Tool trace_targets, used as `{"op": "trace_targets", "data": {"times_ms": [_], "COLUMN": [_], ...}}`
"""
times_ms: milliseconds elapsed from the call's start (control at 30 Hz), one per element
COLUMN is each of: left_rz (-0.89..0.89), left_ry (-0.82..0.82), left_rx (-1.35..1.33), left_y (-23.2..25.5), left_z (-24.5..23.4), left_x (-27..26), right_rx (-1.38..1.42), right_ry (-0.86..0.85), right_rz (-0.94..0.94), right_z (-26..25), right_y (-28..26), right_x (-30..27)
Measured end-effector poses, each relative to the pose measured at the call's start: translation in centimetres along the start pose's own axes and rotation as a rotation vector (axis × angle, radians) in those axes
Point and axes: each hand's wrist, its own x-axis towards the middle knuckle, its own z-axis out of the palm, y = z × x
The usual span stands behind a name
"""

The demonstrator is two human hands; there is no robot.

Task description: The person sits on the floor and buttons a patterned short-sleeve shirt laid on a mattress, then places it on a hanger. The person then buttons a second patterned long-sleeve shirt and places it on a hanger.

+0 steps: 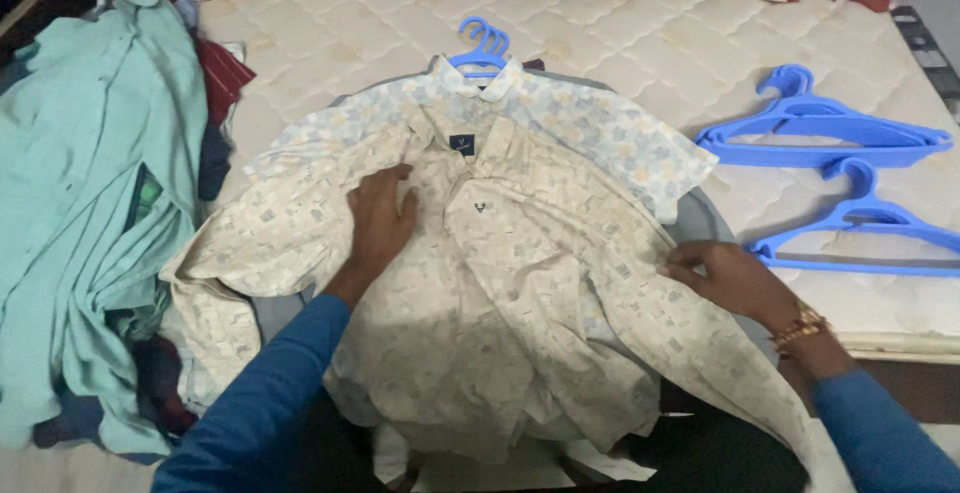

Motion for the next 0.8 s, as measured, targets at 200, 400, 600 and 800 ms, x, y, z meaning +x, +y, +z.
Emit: {"op": "trace_targets", "data": {"times_ms": [200, 400, 600, 800], "left_rz": [-0.29, -0.556, -0.363, -0.737], "left_ry": [0.024, -0.073, 0.119, 0.178], "left_rx": [0.452, 0.747, 0.764, 0.361], "left_y": [-6.3, -8.1, -12.9, -19.4], "left_z": [-10.5, -15.6, -17.2, -19.0], "left_x": [-5.7, -14.7, -17.7, -17.0], "right_rx": [0.161, 0.198, 0.219, 0.332], "right_ry": [0.112, -0.021, -0.074, -0.003], "right_rz": [-0.259, -0.362, -0.384, -0.41], "right_z": [3.3, 7.6, 9.7, 9.7], "right_y": [-12.0, -19.4, -21.0, -22.8], "right_x": [5.9, 8.7, 9.8, 10.2]}}
